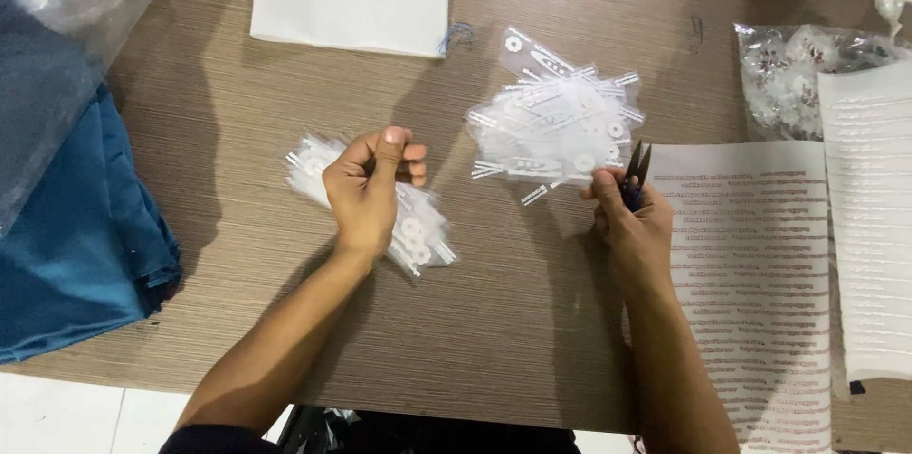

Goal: The person is inspecting and organizing small plastic packets containing labels, using a small tool to adjust or clean them before stacking.

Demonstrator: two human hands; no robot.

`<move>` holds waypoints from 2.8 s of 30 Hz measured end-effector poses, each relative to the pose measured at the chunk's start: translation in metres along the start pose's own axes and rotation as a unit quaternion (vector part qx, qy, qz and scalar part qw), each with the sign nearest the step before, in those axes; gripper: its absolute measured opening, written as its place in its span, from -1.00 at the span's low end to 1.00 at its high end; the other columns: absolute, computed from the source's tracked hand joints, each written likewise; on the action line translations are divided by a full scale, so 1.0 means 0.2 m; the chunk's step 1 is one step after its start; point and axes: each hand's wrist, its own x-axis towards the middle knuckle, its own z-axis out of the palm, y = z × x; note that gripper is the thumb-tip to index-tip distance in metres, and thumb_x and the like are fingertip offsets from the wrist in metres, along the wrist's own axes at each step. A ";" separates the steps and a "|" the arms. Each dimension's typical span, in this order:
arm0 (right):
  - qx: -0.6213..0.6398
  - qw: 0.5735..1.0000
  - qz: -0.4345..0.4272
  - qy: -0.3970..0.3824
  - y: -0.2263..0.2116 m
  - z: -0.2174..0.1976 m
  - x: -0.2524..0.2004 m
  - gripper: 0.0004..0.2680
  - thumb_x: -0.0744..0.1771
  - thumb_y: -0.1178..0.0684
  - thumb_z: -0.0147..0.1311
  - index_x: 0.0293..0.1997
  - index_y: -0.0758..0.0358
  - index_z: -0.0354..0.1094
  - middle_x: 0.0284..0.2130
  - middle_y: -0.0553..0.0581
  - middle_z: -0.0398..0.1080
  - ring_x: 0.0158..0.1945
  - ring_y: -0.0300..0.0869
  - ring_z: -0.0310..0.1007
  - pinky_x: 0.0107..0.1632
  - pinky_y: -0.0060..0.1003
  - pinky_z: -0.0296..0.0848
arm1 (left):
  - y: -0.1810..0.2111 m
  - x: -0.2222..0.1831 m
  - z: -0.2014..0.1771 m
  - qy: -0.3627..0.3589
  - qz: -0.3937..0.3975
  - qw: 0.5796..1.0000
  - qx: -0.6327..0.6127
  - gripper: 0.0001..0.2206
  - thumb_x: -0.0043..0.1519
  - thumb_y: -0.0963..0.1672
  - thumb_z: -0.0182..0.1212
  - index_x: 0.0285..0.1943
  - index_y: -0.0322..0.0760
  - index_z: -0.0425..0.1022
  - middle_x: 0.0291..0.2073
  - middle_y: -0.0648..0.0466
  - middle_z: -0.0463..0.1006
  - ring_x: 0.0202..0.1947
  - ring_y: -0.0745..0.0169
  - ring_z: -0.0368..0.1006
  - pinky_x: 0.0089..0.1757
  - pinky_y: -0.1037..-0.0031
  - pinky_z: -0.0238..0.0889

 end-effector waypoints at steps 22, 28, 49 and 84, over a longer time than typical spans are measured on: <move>-0.280 0.883 -0.323 -0.195 -0.06 0.20 -0.17 -0.79 0.37 -0.06 0.08 -0.09 0.27 0.53 -0.45 0.01 0.44 -0.46 -0.29 0.30 -0.37 -0.40 0.29 | -0.04 0.30 -0.25 0.007 0.244 0.968 -0.056 -0.23 0.33 0.32 -0.07 0.62 0.09 -0.15 0.64 0.10 -0.17 0.66 -0.05 -0.12 0.48 -0.31 -0.37; -0.382 0.834 -0.295 -0.267 0.07 0.40 -0.23 -0.64 0.26 -0.17 0.28 0.17 -0.08 0.46 0.07 0.05 0.46 -0.04 -0.10 0.58 -0.02 -0.11 0.59 | 0.06 0.36 -0.33 -0.001 0.181 0.980 -0.079 -0.31 0.31 0.32 -0.17 0.56 0.28 -0.17 0.41 -0.12 0.43 0.46 -0.14 0.29 0.30 -0.05 0.10; -0.536 0.773 -0.270 -0.208 0.08 0.49 -0.21 -0.53 0.24 -0.05 0.21 0.31 -0.37 0.27 0.19 -0.09 0.29 -0.24 0.25 0.60 -0.26 0.10 0.64 | -0.01 0.42 -0.39 -0.167 -0.052 0.972 -0.156 -0.15 0.18 0.35 -0.48 0.31 -0.16 0.38 0.01 -0.13 0.63 -0.10 0.00 0.63 -0.18 0.27 0.61; -0.122 0.951 0.024 -0.282 -0.04 0.02 -0.15 -0.88 0.33 0.08 0.20 -0.37 0.30 0.55 -0.73 0.07 0.32 -0.56 -0.26 0.22 -0.47 -0.33 0.27 | 0.22 -0.01 0.06 -0.523 -0.094 0.796 0.290 -0.79 0.11 -0.12 0.46 -0.11 -0.20 0.70 -0.35 -0.04 0.73 -0.37 0.09 0.67 -0.34 0.39 0.53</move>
